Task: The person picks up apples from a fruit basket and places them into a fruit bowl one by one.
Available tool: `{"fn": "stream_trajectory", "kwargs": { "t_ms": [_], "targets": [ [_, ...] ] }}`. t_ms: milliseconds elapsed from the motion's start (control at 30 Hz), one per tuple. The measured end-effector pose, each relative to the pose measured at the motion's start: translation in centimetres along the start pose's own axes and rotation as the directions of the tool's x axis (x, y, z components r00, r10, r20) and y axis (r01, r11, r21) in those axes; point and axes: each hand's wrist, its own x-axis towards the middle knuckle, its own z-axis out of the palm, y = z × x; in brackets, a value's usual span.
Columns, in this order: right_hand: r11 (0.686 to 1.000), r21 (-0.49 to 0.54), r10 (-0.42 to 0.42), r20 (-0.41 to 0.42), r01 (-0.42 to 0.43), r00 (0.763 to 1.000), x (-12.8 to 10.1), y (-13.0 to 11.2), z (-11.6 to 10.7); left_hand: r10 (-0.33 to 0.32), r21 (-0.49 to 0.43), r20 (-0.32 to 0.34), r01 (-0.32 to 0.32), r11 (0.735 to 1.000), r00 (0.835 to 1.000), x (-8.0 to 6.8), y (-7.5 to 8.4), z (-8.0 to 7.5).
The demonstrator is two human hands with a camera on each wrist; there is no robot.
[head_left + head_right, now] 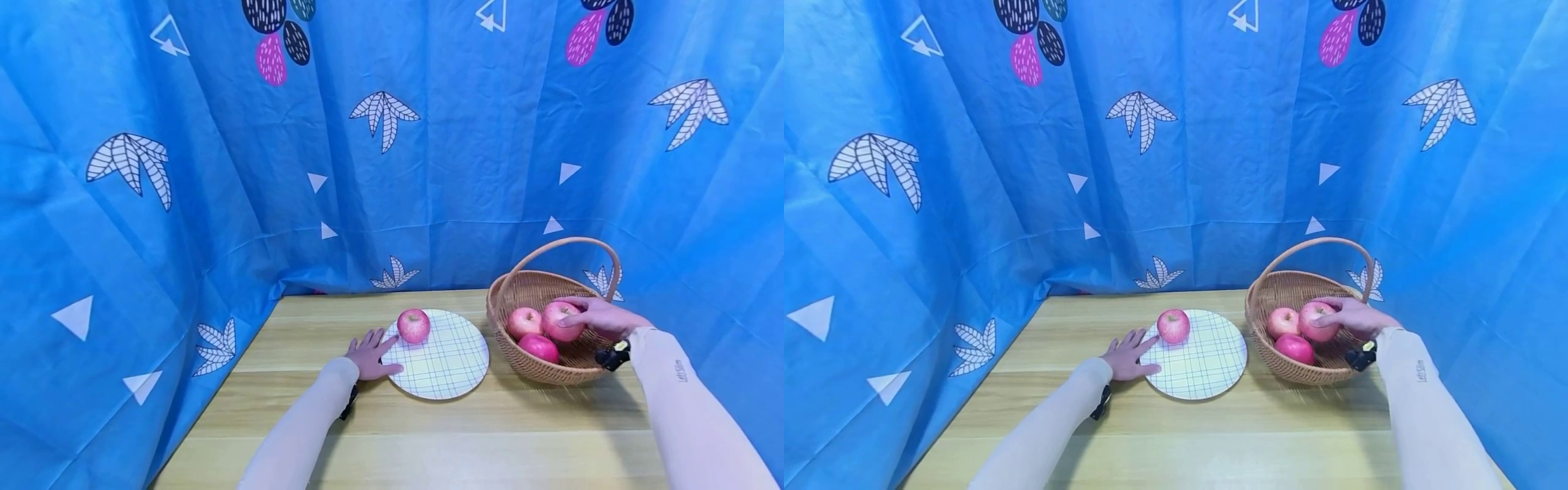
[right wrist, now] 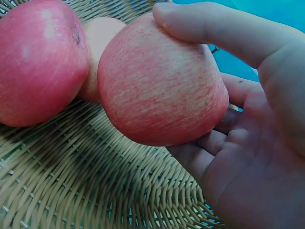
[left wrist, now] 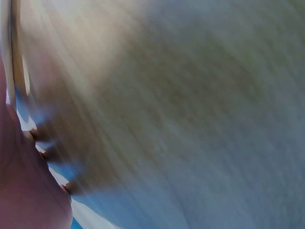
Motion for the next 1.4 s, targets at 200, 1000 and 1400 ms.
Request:
{"fn": "stream_trajectory", "kwargs": {
  "t_ms": [200, 1000, 1400],
  "targets": [
    [0.994, 0.108, -0.007, 0.042, 0.002, 0.999, -0.3, -0.4, -0.2, 0.014, -0.005, -0.001, -0.014, 1.0, 1.0, -0.7, 0.6, -0.7],
    [0.999, 0.047, 0.004, 0.102, -0.008, 0.995, -2.4, -3.8, -0.8, -0.002, -0.01, 0.004, 0.002, 1.0, 1.0, -0.8, 0.7, -0.7],
    [0.999, 0.029, -0.021, 0.092, 0.019, 0.996, -3.4, -5.2, -0.2, 0.002, -0.005, 0.0, -0.002, 1.0, 1.0, -0.8, 0.7, -0.8]
  ]
}}
